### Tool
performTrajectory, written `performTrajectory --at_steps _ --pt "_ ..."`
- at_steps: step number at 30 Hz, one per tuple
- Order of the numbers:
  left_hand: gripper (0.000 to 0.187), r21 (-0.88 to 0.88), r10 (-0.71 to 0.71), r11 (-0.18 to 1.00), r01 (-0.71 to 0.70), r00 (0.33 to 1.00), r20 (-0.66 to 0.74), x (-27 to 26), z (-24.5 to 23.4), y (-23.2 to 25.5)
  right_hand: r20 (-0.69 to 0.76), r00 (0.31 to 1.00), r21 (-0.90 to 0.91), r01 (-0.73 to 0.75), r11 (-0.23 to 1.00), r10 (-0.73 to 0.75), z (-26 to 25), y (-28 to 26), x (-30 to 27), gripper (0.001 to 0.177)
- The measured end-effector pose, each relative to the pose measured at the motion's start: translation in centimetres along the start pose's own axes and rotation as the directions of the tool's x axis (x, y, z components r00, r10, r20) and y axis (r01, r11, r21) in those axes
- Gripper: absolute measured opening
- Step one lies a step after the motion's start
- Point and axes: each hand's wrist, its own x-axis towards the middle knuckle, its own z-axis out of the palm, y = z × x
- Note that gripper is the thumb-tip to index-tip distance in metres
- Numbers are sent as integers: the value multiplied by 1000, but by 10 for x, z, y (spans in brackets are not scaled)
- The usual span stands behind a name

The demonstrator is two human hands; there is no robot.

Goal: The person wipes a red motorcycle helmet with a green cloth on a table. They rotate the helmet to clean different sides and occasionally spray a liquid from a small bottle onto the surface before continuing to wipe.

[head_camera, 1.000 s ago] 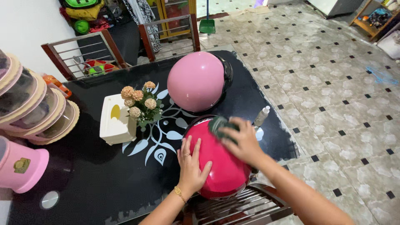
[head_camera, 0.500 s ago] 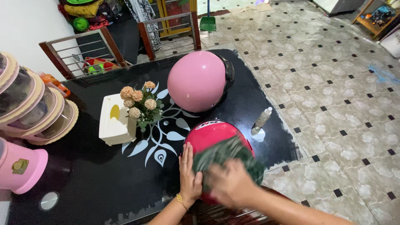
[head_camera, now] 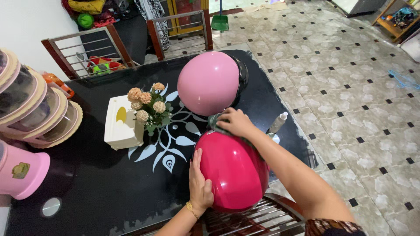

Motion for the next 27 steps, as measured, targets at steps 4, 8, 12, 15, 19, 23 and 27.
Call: performTrajectory --at_steps 4,8,12,15,19,23,27 --pt "83 -69 1 998 -3 1000 -27 -3 -2 -2 12 998 -42 -66 997 67 -3 -11 -13 35" --pt "88 -110 -3 994 -7 996 -84 -10 5 -7 -176 922 -214 307 927 -346 -16 -57 -96 38" --pt "97 -202 65 975 -91 989 -133 -11 7 -13 -101 732 -311 620 720 -674 -16 -101 -180 43" --pt "106 -208 38 976 -61 993 -110 -15 5 -13 -70 655 -339 693 636 -752 -14 -99 -199 43" --pt "89 -63 60 996 -63 997 -45 -10 3 -11 -237 786 -276 509 816 -571 -8 -59 -165 37" --pt "92 -12 -5 1000 4 1000 -17 -5 0 -9 -229 971 100 99 990 -74 -15 10 -87 43" --pt "79 -28 -112 993 112 994 -7 -3 2 -8 -112 964 408 -178 896 242 -10 41 -61 45"
